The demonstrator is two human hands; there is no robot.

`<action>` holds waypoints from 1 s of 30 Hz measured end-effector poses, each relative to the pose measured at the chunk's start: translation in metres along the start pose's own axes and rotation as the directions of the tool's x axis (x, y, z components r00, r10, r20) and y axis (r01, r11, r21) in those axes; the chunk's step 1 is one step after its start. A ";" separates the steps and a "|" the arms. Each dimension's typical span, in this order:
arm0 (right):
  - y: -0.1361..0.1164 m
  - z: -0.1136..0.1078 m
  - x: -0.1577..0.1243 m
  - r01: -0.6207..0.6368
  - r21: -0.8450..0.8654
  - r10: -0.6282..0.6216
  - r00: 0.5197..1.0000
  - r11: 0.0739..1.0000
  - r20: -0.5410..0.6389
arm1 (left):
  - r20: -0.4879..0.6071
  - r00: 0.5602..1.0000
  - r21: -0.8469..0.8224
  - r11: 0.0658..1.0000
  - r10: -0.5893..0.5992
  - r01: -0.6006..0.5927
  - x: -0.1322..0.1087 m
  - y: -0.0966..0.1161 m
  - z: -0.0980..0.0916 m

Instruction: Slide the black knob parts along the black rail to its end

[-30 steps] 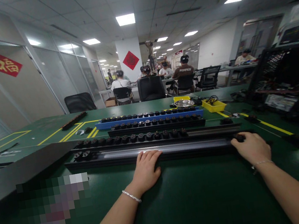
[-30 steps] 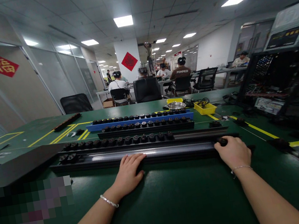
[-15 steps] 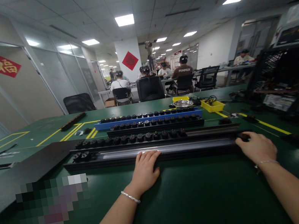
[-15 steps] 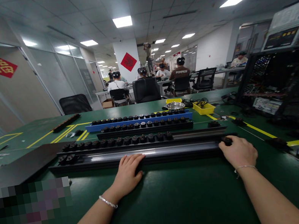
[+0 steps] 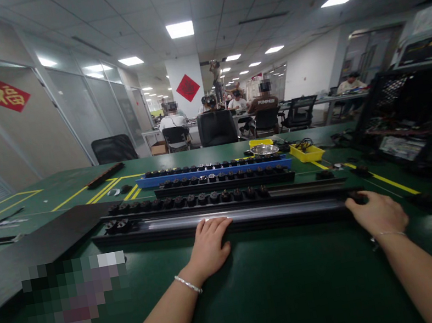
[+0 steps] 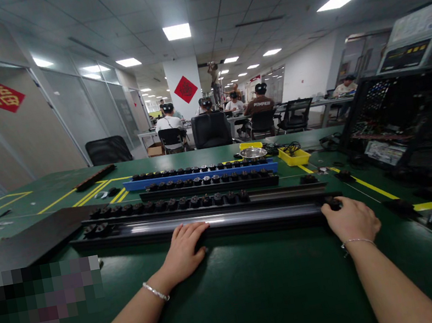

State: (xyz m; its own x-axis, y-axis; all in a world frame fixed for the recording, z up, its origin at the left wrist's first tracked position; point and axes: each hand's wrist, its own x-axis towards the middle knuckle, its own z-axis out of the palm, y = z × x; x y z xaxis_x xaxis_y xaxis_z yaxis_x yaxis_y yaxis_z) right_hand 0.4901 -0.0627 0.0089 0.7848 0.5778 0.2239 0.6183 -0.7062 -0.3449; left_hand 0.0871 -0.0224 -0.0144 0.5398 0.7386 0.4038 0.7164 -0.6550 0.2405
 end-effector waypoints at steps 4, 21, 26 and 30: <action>0.003 0.001 0.001 -0.042 0.017 0.042 0.999 0.999 -0.008 | 0.004 1.000 -0.002 1.000 -0.004 0.004 0.000 0.000 0.000; 0.010 0.000 0.008 -0.100 0.039 0.099 0.995 0.994 0.023 | 0.007 1.000 -0.007 1.000 -0.006 0.006 0.000 0.002 -0.002; 0.008 -0.002 0.007 -0.115 0.111 0.107 0.991 0.987 0.076 | -0.003 1.000 0.007 1.000 -0.003 0.003 0.000 0.001 -0.001; 0.010 -0.001 0.008 -0.116 0.150 0.107 0.992 0.982 0.068 | -0.003 1.000 0.011 1.000 -0.009 0.009 0.000 0.002 0.000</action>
State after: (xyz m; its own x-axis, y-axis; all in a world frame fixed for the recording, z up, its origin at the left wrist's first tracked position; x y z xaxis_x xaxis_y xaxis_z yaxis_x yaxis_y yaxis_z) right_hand 0.5023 -0.0654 0.0082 0.8420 0.5252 0.1234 0.5097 -0.6994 -0.5010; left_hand 0.0881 -0.0235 -0.0141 0.5322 0.7439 0.4042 0.7258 -0.6467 0.2344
